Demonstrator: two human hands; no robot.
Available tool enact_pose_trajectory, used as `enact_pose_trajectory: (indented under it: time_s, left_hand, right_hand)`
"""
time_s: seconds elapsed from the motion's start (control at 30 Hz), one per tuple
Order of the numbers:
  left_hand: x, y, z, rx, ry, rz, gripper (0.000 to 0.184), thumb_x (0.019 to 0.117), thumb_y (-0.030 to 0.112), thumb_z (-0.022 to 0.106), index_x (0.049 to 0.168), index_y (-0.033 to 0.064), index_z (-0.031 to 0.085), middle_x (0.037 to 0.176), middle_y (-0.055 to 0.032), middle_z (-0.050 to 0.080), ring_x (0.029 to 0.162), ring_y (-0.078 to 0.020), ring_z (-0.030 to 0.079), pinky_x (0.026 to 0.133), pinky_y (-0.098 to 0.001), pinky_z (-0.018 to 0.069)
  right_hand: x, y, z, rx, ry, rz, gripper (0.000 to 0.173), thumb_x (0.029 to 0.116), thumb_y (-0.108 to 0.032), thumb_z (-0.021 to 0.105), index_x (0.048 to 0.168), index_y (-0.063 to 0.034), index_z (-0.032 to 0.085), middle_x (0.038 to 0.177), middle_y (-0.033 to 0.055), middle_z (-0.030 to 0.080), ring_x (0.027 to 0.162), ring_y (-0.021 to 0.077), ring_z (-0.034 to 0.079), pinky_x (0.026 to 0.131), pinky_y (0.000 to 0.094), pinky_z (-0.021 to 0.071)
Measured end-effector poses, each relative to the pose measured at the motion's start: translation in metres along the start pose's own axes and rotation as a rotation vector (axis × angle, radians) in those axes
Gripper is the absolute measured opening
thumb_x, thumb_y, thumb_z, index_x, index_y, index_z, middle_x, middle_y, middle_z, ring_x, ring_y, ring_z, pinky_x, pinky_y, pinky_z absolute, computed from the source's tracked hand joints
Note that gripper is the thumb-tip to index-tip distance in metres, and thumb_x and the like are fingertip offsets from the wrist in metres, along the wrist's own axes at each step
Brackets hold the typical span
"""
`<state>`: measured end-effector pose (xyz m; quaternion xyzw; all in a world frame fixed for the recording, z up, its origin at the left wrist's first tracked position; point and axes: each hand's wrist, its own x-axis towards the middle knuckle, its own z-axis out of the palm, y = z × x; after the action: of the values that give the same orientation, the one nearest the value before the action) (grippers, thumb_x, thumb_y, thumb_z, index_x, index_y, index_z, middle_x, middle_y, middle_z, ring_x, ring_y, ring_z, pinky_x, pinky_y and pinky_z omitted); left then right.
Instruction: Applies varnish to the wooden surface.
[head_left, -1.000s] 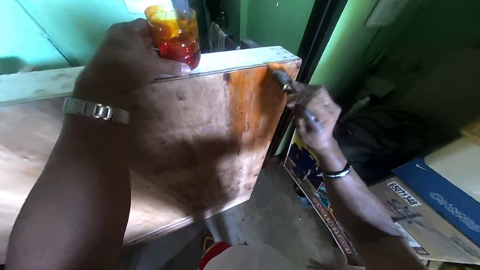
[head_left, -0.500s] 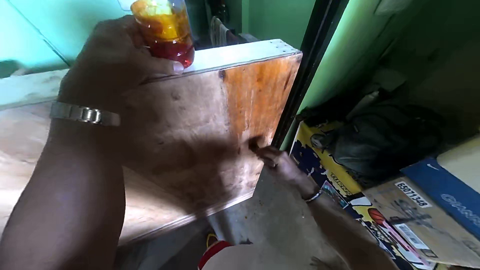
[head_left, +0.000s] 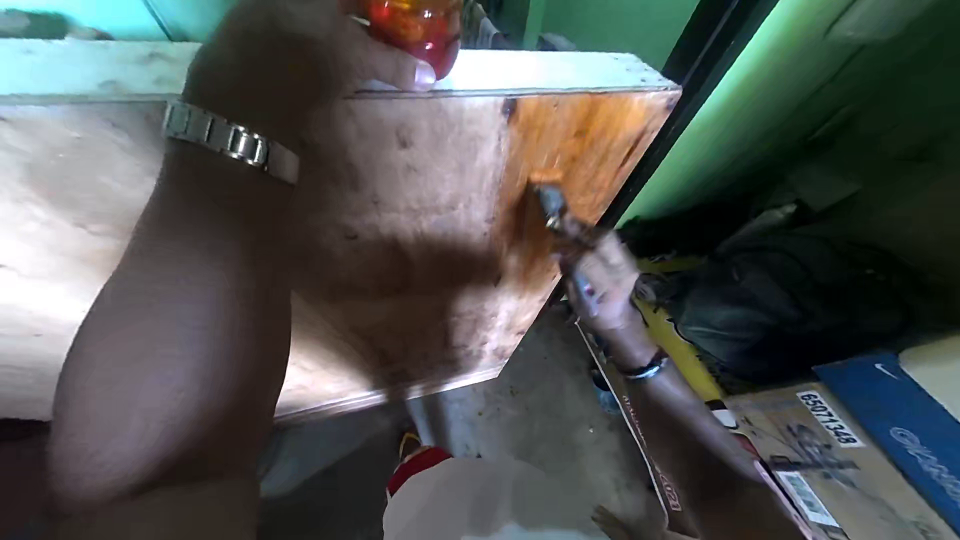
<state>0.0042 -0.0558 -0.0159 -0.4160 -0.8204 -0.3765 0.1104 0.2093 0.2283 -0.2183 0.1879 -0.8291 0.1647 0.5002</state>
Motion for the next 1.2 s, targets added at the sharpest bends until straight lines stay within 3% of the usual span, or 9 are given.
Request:
enact_pose_trajectory:
  time_s: [0.1,0.2,0.3,0.33,0.43,0.6,0.77,1.03,1.2]
  left_hand:
    - [0.006,-0.042,0.000,0.120,0.005,-0.040,0.028,0.0915,0.044,0.071,0.112,0.0245,0.070,0.108,0.0046,0.068,0.097,-0.0004,0.064,0.083,-0.0247,0.0540]
    - [0.008,-0.033,-0.001,0.003,-0.022,-0.210,0.014,0.0878,0.037,0.077,0.100,0.0304,0.074,0.100,0.0094,0.071,0.089,0.0024,0.065,0.076,-0.0198,0.0535]
    - [0.028,-0.055,-0.010,-0.048,-0.138,0.116,0.025,0.0916,0.049,0.074,0.106,0.0281,0.075,0.095,0.0096,0.073,0.083,0.0033,0.068,0.069,-0.0203,0.0589]
    - [0.021,-0.042,-0.007,-0.031,-0.090,0.072,0.029,0.0881,0.052,0.076,0.104,0.0276,0.075,0.093,0.0100,0.073,0.082,0.0035,0.068,0.069,-0.0205,0.0581]
    - [-0.001,0.020,-0.002,-0.002,0.006,-0.188,0.036,0.0817,0.040,0.082,0.111,0.0209,0.072,0.101,0.0069,0.073,0.090,0.0009,0.068,0.080,-0.0216,0.0581]
    - [0.006,0.015,-0.005,-0.267,-0.057,0.045,0.051,0.0810,0.013,0.082,0.128,0.0100,0.063,0.119,-0.0006,0.071,0.107,-0.0058,0.069,0.093,-0.0236,0.0591]
    - [0.011,0.013,-0.004,-0.191,-0.005,-0.028,0.064,0.0748,0.012,0.088,0.132,0.0063,0.059,0.121,-0.0048,0.071,0.107,-0.0071,0.070,0.094,-0.0258,0.0596]
    - [0.013,0.003,-0.006,-0.330,0.034,-0.043,0.070,0.0704,0.007,0.092,0.131,0.0044,0.058,0.121,-0.0058,0.072,0.108,-0.0124,0.071,0.097,-0.0323,0.0593]
    - [0.013,0.003,-0.005,-0.356,0.045,-0.060,0.069,0.0673,0.007,0.093,0.128,0.0066,0.060,0.116,-0.0055,0.074,0.106,-0.0141,0.072,0.095,-0.0361,0.0611]
  right_hand:
    - [-0.086,0.001,0.044,0.058,-0.191,0.171,0.023,0.0978,-0.008,0.062,0.117,-0.0082,0.076,0.131,0.0200,0.066,0.112,0.0291,0.070,0.093,0.0423,0.0605]
    - [-0.140,-0.010,0.071,0.252,-0.362,0.383,0.025,0.1012,-0.012,0.060,0.119,-0.0052,0.076,0.131,0.0193,0.068,0.112,0.0296,0.071,0.096,0.0439,0.0587]
    - [-0.170,-0.006,0.088,0.329,-0.533,0.451,0.027,0.1039,-0.015,0.055,0.120,-0.0040,0.074,0.130,0.0173,0.068,0.114,0.0264,0.069,0.099,0.0396,0.0569]
    - [-0.173,-0.005,0.091,0.339,-0.555,0.449,0.027,0.1038,-0.015,0.055,0.120,-0.0044,0.074,0.127,0.0164,0.069,0.111,0.0247,0.070,0.098,0.0374,0.0573]
    - [-0.134,-0.006,0.078,0.375,-0.611,0.443,0.027,0.1046,-0.017,0.054,0.121,-0.0047,0.072,0.120,0.0154,0.070,0.105,0.0224,0.071,0.095,0.0364,0.0580]
    - [0.011,-0.021,0.015,0.326,-0.412,0.145,0.015,0.0968,-0.007,0.065,0.105,-0.0053,0.077,0.116,0.0095,0.072,0.103,0.0157,0.071,0.090,0.0325,0.0607]
    - [0.126,-0.045,-0.039,0.232,-0.135,-0.051,0.016,0.0980,-0.007,0.068,0.113,-0.0020,0.073,0.115,0.0094,0.070,0.108,0.0136,0.068,0.094,0.0294,0.0577]
    - [0.129,-0.064,-0.022,0.196,0.084,-0.078,0.015,0.0954,-0.003,0.067,0.107,0.0026,0.073,0.121,0.0193,0.068,0.115,0.0259,0.068,0.098,0.0392,0.0586]
    - [0.046,-0.060,0.032,0.065,0.025,0.039,0.019,0.0951,-0.005,0.065,0.111,-0.0065,0.075,0.130,0.0168,0.066,0.121,0.0241,0.065,0.101,0.0378,0.0578]
